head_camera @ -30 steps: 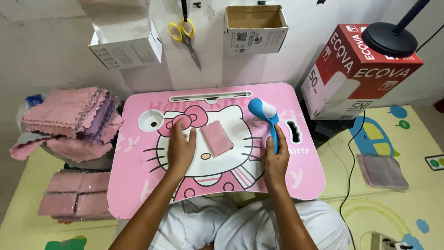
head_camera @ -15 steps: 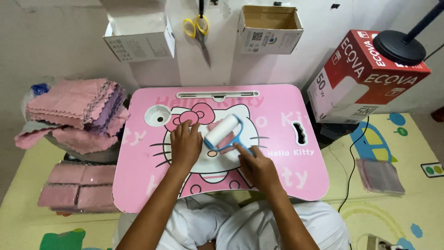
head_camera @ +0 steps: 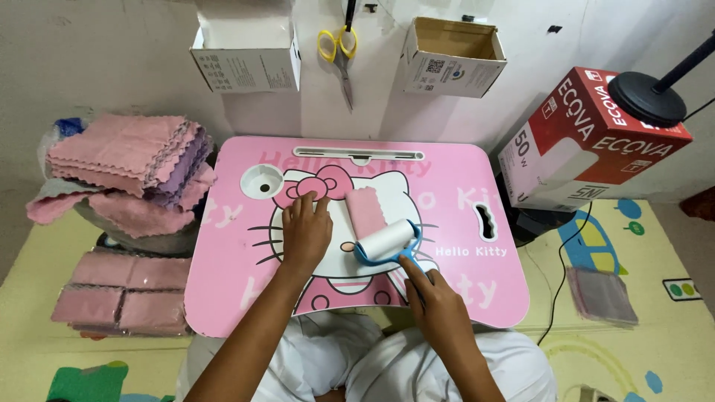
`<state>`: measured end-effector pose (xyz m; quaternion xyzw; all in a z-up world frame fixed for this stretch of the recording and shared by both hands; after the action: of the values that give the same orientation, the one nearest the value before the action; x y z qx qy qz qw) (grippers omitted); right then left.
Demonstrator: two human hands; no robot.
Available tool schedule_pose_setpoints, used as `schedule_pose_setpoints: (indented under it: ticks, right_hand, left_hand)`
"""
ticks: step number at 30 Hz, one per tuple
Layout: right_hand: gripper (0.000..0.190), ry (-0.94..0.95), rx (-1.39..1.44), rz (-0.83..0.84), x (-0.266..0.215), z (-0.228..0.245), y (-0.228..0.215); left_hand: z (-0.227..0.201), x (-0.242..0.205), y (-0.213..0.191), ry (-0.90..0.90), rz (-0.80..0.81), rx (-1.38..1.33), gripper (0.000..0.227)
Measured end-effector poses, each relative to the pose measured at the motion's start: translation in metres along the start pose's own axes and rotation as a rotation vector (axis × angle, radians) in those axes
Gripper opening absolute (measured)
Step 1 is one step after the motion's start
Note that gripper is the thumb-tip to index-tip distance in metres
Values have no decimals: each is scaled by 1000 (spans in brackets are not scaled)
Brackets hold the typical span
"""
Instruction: The person cleans fabric swatches by rolling a lint roller over them, folds the swatches, and places them into a small box.
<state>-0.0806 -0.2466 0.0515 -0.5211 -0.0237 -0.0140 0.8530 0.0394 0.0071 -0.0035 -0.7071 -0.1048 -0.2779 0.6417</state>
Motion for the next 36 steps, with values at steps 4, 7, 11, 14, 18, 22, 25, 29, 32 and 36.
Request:
schedule_pose_setpoints:
  ticks: [4, 7, 11, 14, 18, 22, 25, 29, 32, 36]
  right_hand:
    - [49, 16, 9, 37, 13, 18, -15]
    - [50, -67, 152, -67, 25, 26, -28]
    - [49, -30, 123, -41, 35, 45, -33]
    - [46, -28, 76, -49, 46, 54, -20]
    - [39, -41, 11, -105, 68, 74, -8]
    - [41, -71, -12, -117, 93, 93, 2]
    - [41, -74, -33, -116, 98, 100, 1]
    - [41, -65, -17, -111, 83, 92, 0]
    - [42, -42, 16, -100, 56, 78, -6]
    - [45, -10, 18, -97, 29, 43, 2]
  left_hand:
    - [2, 0, 4, -25, 46, -31, 39]
    - [4, -1, 9, -35, 44, -33, 42]
    - [4, -3, 11, -20, 28, -44, 43]
    - [2, 5, -12, -66, 160, -110, 42]
    - [1, 7, -19, -118, 286, -174, 42]
    - [0, 7, -22, -126, 273, -133, 40]
    - [0, 7, -22, -130, 271, -138, 40]
    - [1, 4, -21, -117, 251, -135, 39]
    - [0, 3, -22, -103, 231, -141, 39]
    - [-1, 3, -22, -102, 214, -120, 38]
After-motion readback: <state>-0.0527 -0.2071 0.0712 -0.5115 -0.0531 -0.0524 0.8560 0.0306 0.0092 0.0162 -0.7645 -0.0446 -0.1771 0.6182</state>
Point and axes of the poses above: each hand's wrist, its own x-axis towards the middle knuckle, its own y-axis out of the palm, z = x × y, the point moved 5 cm from there along x, towards the middle knuckle, and after that the axes turned 12 degrees about y, right-handed, at the moved point
